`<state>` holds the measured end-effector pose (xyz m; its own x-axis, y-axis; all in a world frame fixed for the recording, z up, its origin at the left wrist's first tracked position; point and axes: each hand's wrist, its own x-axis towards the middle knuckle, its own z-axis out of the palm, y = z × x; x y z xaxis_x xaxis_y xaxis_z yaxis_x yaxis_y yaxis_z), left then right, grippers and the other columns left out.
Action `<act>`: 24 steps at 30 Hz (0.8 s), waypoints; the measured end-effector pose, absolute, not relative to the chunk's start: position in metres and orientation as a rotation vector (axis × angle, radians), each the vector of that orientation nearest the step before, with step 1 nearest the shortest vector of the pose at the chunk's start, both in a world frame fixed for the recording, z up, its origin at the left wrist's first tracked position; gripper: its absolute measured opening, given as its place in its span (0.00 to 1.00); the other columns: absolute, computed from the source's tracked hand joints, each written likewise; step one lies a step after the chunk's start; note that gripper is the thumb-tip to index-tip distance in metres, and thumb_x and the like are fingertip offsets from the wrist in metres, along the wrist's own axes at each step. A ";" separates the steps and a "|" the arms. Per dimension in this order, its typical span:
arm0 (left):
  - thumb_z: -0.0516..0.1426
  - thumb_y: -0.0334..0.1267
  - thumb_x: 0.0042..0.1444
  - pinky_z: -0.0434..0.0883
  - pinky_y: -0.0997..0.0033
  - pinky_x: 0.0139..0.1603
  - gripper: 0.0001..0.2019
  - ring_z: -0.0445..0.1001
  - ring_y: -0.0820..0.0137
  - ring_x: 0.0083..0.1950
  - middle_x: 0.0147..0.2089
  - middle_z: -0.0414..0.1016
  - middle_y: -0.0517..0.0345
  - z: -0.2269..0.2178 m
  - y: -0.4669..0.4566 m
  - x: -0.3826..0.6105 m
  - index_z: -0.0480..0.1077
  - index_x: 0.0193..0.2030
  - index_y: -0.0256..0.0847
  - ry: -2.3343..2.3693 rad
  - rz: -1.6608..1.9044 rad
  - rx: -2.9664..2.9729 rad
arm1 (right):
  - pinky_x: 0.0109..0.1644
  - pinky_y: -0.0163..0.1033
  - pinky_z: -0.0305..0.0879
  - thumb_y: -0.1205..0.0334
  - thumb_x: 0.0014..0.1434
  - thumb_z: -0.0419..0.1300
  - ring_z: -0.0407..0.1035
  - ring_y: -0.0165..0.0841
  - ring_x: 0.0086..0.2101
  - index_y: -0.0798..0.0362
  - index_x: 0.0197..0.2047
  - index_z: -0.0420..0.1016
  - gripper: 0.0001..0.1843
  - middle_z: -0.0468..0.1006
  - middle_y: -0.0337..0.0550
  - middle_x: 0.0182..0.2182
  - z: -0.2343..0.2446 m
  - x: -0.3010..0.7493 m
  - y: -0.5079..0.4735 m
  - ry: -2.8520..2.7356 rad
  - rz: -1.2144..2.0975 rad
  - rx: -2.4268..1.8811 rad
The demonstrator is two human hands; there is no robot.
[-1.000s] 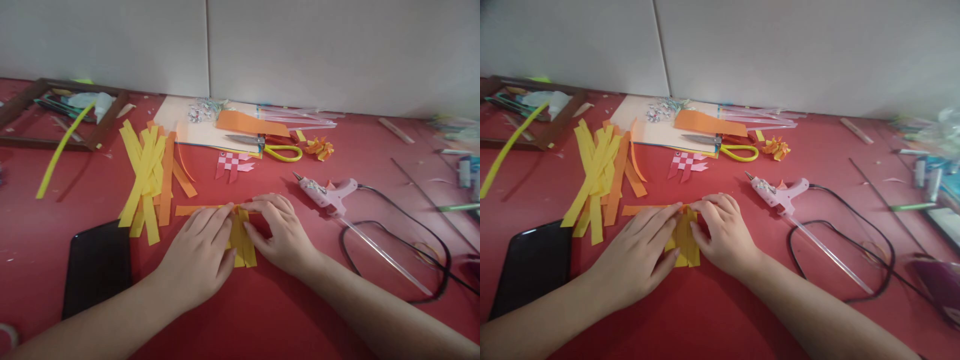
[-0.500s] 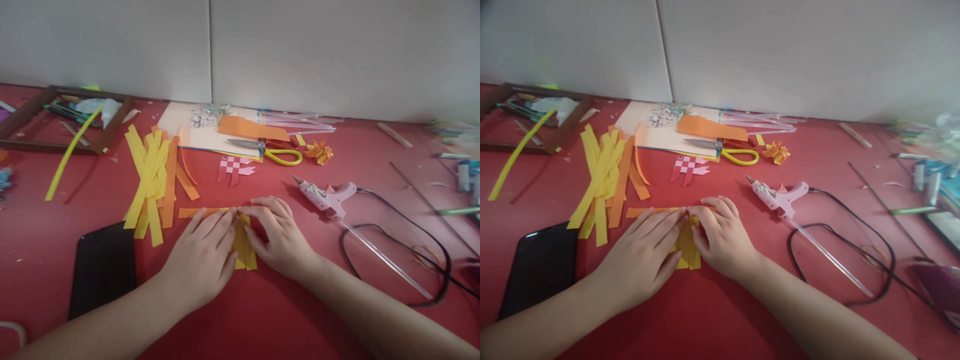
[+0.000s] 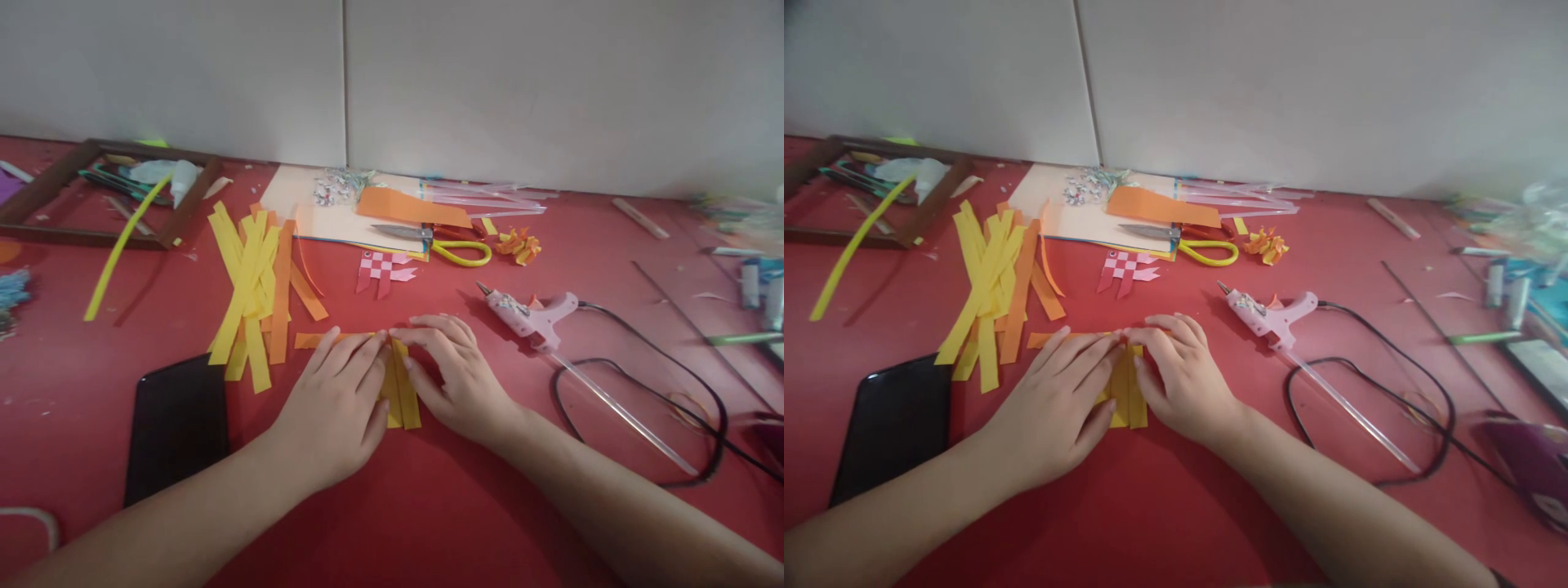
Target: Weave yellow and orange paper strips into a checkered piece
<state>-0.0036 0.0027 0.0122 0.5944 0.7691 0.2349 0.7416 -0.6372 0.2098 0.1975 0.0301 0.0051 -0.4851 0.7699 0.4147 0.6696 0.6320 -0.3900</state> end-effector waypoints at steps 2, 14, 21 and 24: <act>0.48 0.39 0.64 0.55 0.44 0.67 0.23 0.66 0.53 0.62 0.64 0.68 0.42 0.010 0.003 -0.006 0.66 0.61 0.28 1.282 0.453 2.732 | 0.56 0.50 0.66 0.68 0.61 0.55 0.69 0.41 0.53 0.50 0.49 0.69 0.13 0.79 0.48 0.48 0.017 0.208 0.035 -2.285 0.197 -1.099; 0.48 0.35 0.65 0.59 0.45 0.66 0.15 0.69 0.58 0.59 0.61 0.70 0.45 0.024 0.007 -0.009 0.69 0.55 0.35 1.211 0.685 2.628 | 0.48 0.48 0.67 0.72 0.53 0.57 0.75 0.43 0.46 0.53 0.48 0.78 0.20 0.81 0.54 0.46 0.020 0.403 0.093 -2.346 -0.027 -1.871; 0.49 0.31 0.63 0.70 0.51 0.57 0.13 0.72 0.60 0.54 0.51 0.76 0.49 0.023 0.016 -0.019 0.69 0.52 0.38 1.351 0.752 2.420 | 0.44 0.42 0.67 0.75 0.53 0.55 0.76 0.38 0.46 0.47 0.42 0.83 0.21 0.83 0.44 0.45 0.012 0.408 0.101 -2.282 0.004 -1.903; 0.49 0.32 0.63 0.72 0.53 0.54 0.12 0.73 0.61 0.53 0.49 0.76 0.51 0.020 0.017 -0.018 0.69 0.51 0.40 1.347 0.733 2.303 | 0.40 0.37 0.68 0.77 0.50 0.54 0.77 0.34 0.40 0.47 0.36 0.84 0.21 0.84 0.42 0.40 0.013 0.412 0.104 -2.206 -0.130 -1.859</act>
